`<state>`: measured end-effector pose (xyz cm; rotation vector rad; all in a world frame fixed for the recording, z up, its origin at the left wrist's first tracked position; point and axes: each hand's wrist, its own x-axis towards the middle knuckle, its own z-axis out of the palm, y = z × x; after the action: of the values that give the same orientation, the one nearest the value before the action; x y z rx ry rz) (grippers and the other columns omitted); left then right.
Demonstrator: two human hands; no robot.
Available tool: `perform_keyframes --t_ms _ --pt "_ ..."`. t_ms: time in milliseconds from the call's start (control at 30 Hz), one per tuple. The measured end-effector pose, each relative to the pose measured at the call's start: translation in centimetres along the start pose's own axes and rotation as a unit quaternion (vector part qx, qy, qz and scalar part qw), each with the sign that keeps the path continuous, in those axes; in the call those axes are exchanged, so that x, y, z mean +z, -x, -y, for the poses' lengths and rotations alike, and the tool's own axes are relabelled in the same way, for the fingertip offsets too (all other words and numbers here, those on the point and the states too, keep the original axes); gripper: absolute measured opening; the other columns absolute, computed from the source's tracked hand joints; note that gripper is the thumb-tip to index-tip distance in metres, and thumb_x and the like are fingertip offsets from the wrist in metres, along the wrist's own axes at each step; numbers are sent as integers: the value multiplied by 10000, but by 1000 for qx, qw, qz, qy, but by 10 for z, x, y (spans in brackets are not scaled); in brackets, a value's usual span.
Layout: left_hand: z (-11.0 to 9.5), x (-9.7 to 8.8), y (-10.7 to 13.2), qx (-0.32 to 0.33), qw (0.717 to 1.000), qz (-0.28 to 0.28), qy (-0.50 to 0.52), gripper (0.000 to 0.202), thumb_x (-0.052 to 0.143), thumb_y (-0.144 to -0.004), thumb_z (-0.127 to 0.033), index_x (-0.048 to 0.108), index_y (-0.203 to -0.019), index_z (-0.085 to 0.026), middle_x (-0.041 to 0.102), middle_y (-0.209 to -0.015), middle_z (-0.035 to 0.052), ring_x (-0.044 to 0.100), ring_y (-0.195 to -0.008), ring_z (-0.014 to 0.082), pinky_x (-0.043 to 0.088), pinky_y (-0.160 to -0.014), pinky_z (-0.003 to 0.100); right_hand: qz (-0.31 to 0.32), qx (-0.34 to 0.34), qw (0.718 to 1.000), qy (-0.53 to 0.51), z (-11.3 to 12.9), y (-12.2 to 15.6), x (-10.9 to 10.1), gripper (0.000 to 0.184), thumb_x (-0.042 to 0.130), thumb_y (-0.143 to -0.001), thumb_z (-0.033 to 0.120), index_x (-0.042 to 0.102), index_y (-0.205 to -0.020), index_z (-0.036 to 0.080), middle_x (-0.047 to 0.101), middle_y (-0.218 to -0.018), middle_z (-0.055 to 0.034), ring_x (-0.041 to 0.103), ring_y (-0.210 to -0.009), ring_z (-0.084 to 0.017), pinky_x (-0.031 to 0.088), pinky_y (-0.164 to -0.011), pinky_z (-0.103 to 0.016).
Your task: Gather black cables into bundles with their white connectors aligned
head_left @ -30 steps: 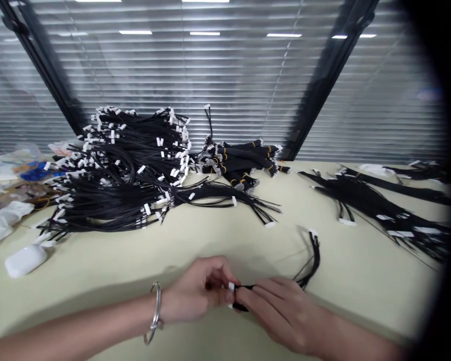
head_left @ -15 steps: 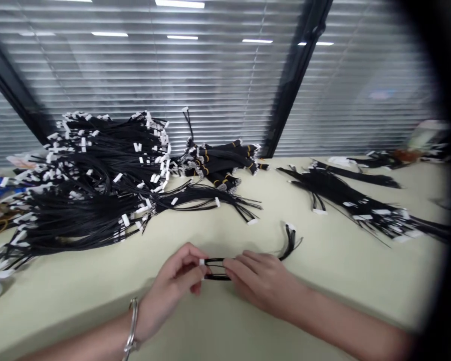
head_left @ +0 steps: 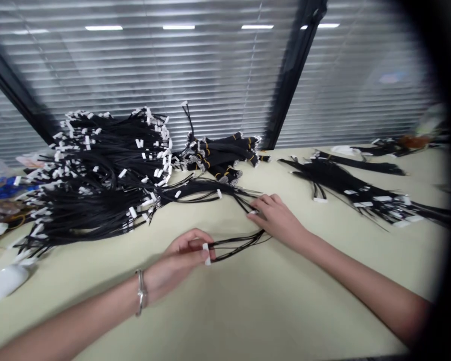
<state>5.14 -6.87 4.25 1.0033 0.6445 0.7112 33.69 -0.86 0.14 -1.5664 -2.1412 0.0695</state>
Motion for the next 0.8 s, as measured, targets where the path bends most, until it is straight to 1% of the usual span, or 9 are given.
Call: perform_keyframes --t_ms 133,200,300,400,467,533,700,733,800 --pt "3 -2 0 23 997 27 70 126 573 -830 -149 566 -956 -141 608 -885 74 564 -987 207 318 -944 343 5 8 1000 -29 6 2 -1 256 487 -830 369 598 -942 168 564 -967 -114 448 -965 -289 313 -917 -437" --pt "2 -1 2 23 995 36 95 106 546 -842 -137 563 -946 -138 615 -922 91 559 -1038 241 296 -984 387 -8 22 998 -55 7 1 -5 278 475 -831 382 590 -975 174 567 -984 -113 451 -977 -289 305 -922 -434" --pt "0 1 3 25 995 22 98 79 541 -844 -120 555 -915 -151 614 -866 73 579 -997 232 348 -922 371 -34 60 991 -113 3 -2 -12 288 422 -860 400 569 -1004 199 585 -953 -93 491 -928 -270 342 -870 -418" --pt "1 0 4 36 995 -20 87 60 543 -855 -152 538 -912 -171 601 -817 51 594 -908 196 381 -823 325 -46 105 971 -208 -3 -7 -13 304 379 -880 436 560 -991 219 604 -841 -53 543 -735 -208 414 -733 -360" --pt "3 -1 3 46 995 -42 81 75 546 -857 -171 525 -928 -179 599 -813 54 585 -866 173 381 -774 298 -52 129 948 -286 -5 -9 -12 338 378 -874 473 561 -979 210 599 -773 -36 534 -609 -168 437 -621 -314" --pt "5 -3 2 57 994 -56 79 93 554 -853 -185 515 -938 -182 599 -822 59 570 -854 157 374 -737 274 -67 150 917 -362 -6 -10 -10 373 384 -864 501 558 -967 188 585 -732 -37 519 -551 -149 438 -543 -288" --pt "7 -4 2 76 991 -72 77 166 600 -813 -176 511 -952 -188 599 -826 49 564 -851 148 364 -697 249 -133 172 838 -500 -14 -8 -7 308 487 -818 473 525 -969 208 559 -801 -54 486 -564 -127 464 -548 -289" --pt "7 -4 2 74 992 -70 76 163 604 -807 -172 514 -942 -181 604 -824 52 566 -846 148 366 -701 251 -139 170 818 -531 -16 -8 -8 281 526 -799 454 531 -960 223 546 -811 -49 461 -555 -120 461 -533 -283" --pt "6 -3 2 63 993 -67 75 142 600 -802 -170 521 -921 -161 614 -818 65 573 -831 148 372 -710 255 -145 170 757 -614 -19 -9 -9 231 611 -755 390 555 -925 244 514 -816 -38 400 -528 -104 430 -471 -257"
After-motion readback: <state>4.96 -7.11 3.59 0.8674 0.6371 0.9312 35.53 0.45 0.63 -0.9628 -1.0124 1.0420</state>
